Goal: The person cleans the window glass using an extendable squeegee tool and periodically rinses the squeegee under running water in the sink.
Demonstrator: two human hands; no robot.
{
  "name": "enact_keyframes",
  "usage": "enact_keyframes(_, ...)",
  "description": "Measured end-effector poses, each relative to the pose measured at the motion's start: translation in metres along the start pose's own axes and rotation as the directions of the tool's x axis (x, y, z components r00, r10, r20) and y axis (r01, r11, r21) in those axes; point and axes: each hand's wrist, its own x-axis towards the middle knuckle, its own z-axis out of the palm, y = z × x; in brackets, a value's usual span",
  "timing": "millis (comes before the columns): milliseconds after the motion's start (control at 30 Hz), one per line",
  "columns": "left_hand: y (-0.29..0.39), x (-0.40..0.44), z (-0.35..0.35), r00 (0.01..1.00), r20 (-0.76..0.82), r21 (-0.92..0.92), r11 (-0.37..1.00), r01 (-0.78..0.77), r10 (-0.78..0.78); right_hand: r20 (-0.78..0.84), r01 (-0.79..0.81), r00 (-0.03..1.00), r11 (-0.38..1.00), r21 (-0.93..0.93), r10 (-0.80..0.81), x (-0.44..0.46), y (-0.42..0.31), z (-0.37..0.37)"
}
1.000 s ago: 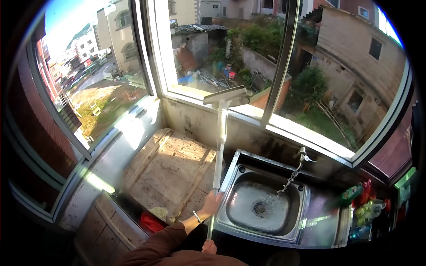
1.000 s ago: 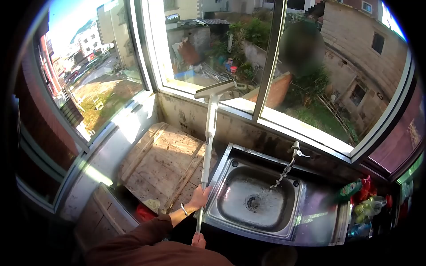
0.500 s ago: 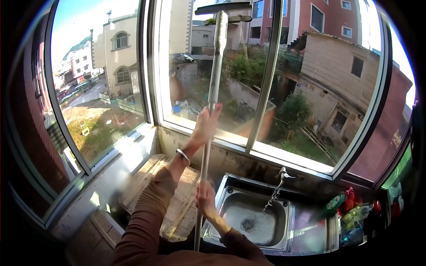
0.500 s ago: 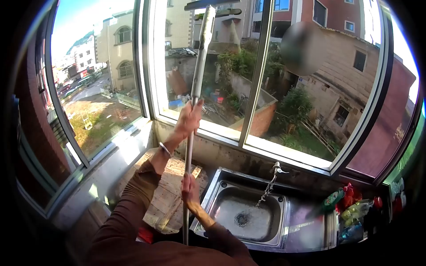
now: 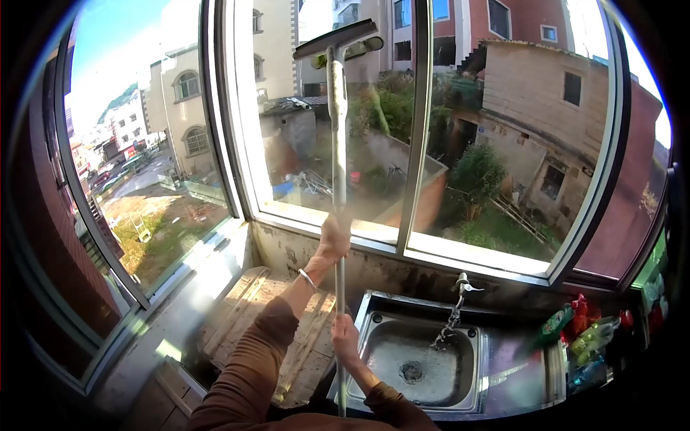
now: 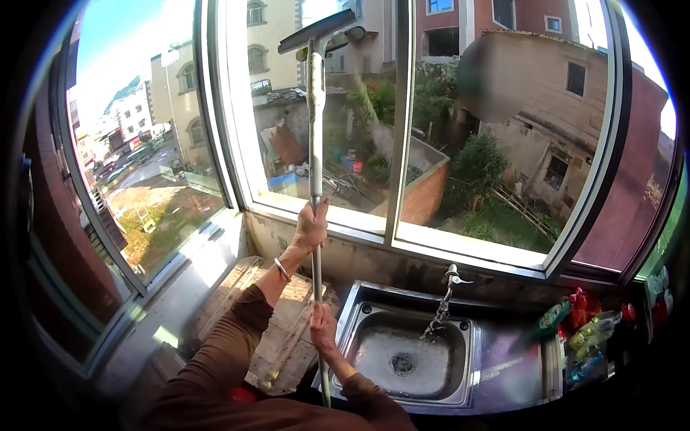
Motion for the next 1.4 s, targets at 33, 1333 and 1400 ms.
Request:
enact_keyframes(33, -0.020, -0.024, 0.003, 0.998, -0.042, -0.003, 0.999, 0.055, -0.055, 0.003, -0.072, 0.997, 0.997, -0.020, 0.073, -0.027, 0.016, -0.003)
enact_keyframes(1333, 0.098, 0.097, -0.097, 0.929, -0.247, 0.320, 0.928, -0.189, 0.274, 0.156, -0.052, 0.987, 0.992, 0.118, 0.033, 0.112, -0.149, 0.094)
enact_keyframes(1400, 0.043, 0.081, -0.084, 0.909, -0.265, 0.308, 0.922, -0.237, 0.322, 0.140, -0.082, 0.988, 0.993, 0.087, 0.070, 0.093, -0.103, 0.081)
